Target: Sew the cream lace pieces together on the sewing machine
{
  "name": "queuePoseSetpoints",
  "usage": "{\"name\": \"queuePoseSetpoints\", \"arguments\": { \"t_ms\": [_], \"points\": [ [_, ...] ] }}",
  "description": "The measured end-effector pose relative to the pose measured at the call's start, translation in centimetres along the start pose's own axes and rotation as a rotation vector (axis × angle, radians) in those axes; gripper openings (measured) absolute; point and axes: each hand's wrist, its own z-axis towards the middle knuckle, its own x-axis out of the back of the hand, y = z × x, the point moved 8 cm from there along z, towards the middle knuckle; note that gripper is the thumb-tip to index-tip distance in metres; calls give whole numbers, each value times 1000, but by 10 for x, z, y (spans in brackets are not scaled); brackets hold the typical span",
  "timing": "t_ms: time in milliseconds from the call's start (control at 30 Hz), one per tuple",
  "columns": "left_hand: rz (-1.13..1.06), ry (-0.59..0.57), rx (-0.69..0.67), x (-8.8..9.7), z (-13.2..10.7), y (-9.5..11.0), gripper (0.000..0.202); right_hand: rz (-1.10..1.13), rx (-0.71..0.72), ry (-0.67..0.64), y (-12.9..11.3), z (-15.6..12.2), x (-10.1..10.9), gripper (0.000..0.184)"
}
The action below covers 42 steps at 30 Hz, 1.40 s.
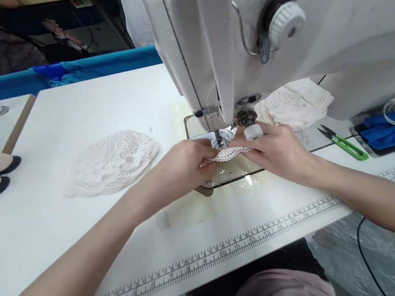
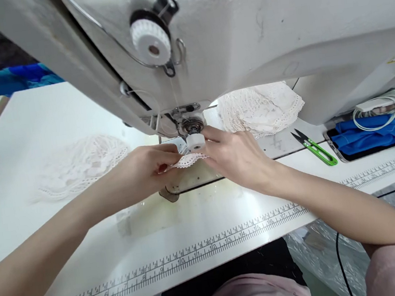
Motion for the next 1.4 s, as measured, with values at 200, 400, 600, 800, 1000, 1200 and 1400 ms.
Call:
{"name": "queuePoseSetpoints", "arguments": {
  "t_ms": [200,400,600,800,1000,1200,1400],
  "points": [
    [-191,-60,-57,5,-2,-1,42,92,6,-12,1,-2,-5,26],
    [106,148,-252,-10,-26,17,34,19,162,-78,-18,-8,-5,25],
    [696,411,-436,-24,-54,45,21,-86,319,-70,-34,-11,-5,25],
    [658,335,-388,-27,-57,40,28,-88,324,-98,-35,-11,-6,28],
    [578,316,-376,-28,-54,34,33,-89,325,-89,-33,-11,-6,27],
    [609,328,-366,-25,-47,29,30,-98,318,-21,-29,-8,-7,28],
    [595,344,-342,-19,-40,25,28,-179,302,-43,-23,-5,-16,33]
  ]
}}
